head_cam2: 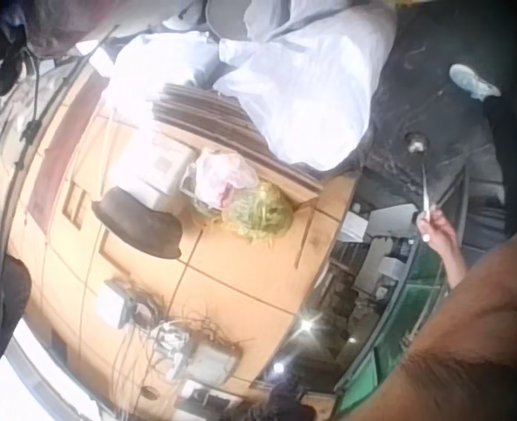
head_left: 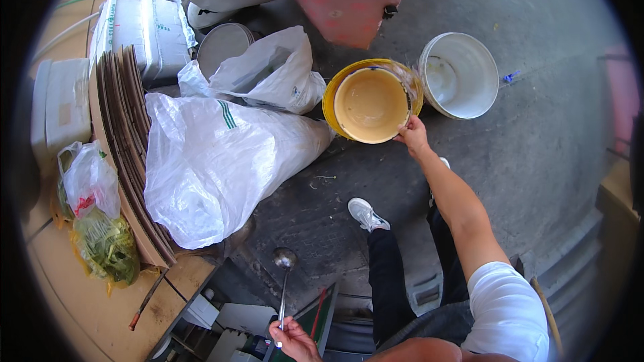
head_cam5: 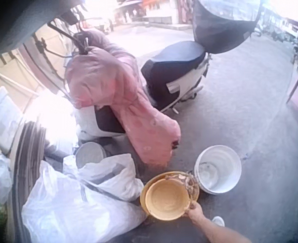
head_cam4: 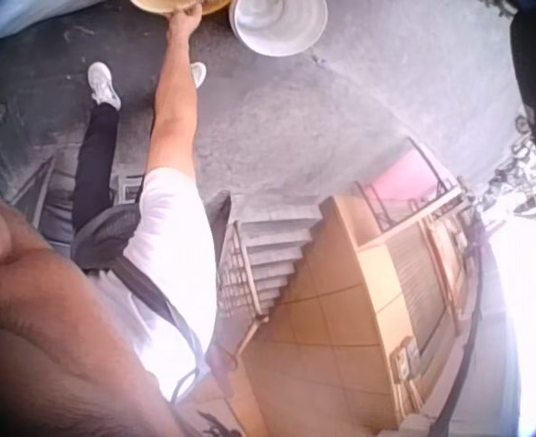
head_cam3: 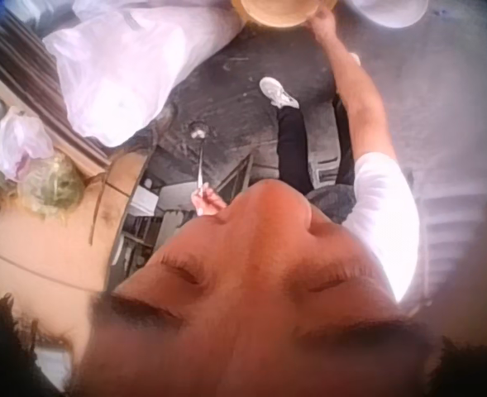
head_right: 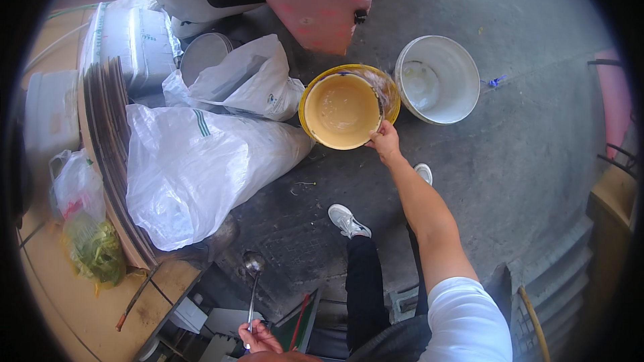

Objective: The person wipes a metal tray and a counter with a cloth, places packets into a plastic bag, and pours liquid from a kettle into a bowl while stirring with a ladle.

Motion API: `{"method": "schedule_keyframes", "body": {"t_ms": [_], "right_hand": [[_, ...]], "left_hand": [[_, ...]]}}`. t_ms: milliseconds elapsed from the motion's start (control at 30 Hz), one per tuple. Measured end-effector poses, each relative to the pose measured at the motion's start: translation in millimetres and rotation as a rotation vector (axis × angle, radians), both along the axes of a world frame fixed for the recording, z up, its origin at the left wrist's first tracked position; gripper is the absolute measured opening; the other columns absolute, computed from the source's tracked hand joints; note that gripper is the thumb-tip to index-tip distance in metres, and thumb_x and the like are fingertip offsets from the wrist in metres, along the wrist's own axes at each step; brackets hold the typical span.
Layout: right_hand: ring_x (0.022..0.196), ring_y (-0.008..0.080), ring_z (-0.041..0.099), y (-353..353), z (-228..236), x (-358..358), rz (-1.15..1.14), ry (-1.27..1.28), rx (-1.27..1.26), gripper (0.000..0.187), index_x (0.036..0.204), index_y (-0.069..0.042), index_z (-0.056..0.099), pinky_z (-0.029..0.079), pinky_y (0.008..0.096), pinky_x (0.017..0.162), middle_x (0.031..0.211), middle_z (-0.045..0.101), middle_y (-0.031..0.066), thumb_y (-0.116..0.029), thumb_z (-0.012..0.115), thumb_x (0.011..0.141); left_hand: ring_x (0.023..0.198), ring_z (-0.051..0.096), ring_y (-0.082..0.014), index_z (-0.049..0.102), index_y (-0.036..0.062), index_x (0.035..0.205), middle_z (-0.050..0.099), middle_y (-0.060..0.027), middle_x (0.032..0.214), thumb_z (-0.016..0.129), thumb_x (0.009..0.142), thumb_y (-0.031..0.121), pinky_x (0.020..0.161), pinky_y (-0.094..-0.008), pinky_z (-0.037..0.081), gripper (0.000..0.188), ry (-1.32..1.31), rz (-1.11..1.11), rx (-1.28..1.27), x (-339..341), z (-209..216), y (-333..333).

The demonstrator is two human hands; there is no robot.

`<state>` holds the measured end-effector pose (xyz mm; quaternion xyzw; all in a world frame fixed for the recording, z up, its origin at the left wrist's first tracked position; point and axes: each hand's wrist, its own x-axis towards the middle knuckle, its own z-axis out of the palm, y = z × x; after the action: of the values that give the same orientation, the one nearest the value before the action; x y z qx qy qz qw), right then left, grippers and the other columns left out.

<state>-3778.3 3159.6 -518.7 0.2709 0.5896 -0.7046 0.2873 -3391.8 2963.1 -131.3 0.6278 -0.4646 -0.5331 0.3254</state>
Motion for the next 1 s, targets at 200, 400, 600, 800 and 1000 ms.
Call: {"method": "schedule_keyframes", "body": {"t_ms": [200, 400, 600, 800, 1000], "right_hand": [[0.07, 0.012, 0.061, 19.6, -13.8, 6.3, 0.002, 0.035, 0.075, 0.01, 0.09, -0.007, 0.05, 0.055, 0.0252, 0.058, 0.079, 0.057, 0.001, 0.002, 0.054, 0.085], [0.067, 0.0122, 0.059, 10.3, -33.6, 15.8, 0.023, 0.046, 0.096, 0.013, 0.083, -0.007, 0.046, 0.054, 0.0254, 0.055, 0.075, 0.055, 0.0021, 0.003, 0.054, 0.085], [0.066, 0.0123, 0.059, 24.6, -31.4, 4.2, 0.07, 0.052, 0.139, 0.012, 0.083, -0.006, 0.047, 0.054, 0.0251, 0.056, 0.075, 0.056, 0.0021, 0.003, 0.055, 0.084], [0.065, 0.0128, 0.058, 35.3, -16.8, 15.1, 0.028, -0.036, 0.134, 0.01, 0.085, -0.004, 0.051, 0.056, 0.0271, 0.054, 0.076, 0.052, 0.0015, 0.004, 0.057, 0.082], [0.062, 0.0124, 0.057, 19.8, -3.0, 3.4, 0.061, 0.036, 0.256, 0.01, 0.086, -0.001, 0.053, 0.055, 0.0266, 0.05, 0.074, 0.053, 0.0024, 0.005, 0.058, 0.08]], "left_hand": [[0.062, 0.059, -0.0128, 0.051, 0.0056, 0.097, 0.063, -0.0132, 0.077, 0.052, 0.092, 0.032, 0.057, -0.017, 0.053, 0.026, 0.024, 0.024, 0.02, -1.6, -8.0, 0.4], [0.068, 0.061, -0.0136, 0.051, 0.0035, 0.097, 0.063, -0.0146, 0.079, 0.051, 0.093, 0.03, 0.06, -0.0183, 0.054, 0.027, 0.051, -0.029, 0.013, 3.1, -26.5, 6.1], [0.07, 0.058, -0.0145, 0.053, 0.0056, 0.095, 0.062, -0.0116, 0.083, 0.051, 0.092, 0.029, 0.062, -0.022, 0.051, 0.024, 0.044, -0.044, 0.117, 4.9, -15.6, 12.4], [0.067, 0.057, -0.012, 0.049, 0.0063, 0.099, 0.062, -0.0129, 0.083, 0.048, 0.094, 0.032, 0.061, -0.0188, 0.05, 0.027, 0.016, -0.083, 0.037, -9.6, -21.8, 17.7], [0.067, 0.056, -0.0138, 0.047, 0.0053, 0.099, 0.061, -0.0152, 0.083, 0.047, 0.095, 0.031, 0.062, -0.0203, 0.049, 0.026, 0.064, -0.151, 0.088, -12.0, -19.1, 14.1]]}}
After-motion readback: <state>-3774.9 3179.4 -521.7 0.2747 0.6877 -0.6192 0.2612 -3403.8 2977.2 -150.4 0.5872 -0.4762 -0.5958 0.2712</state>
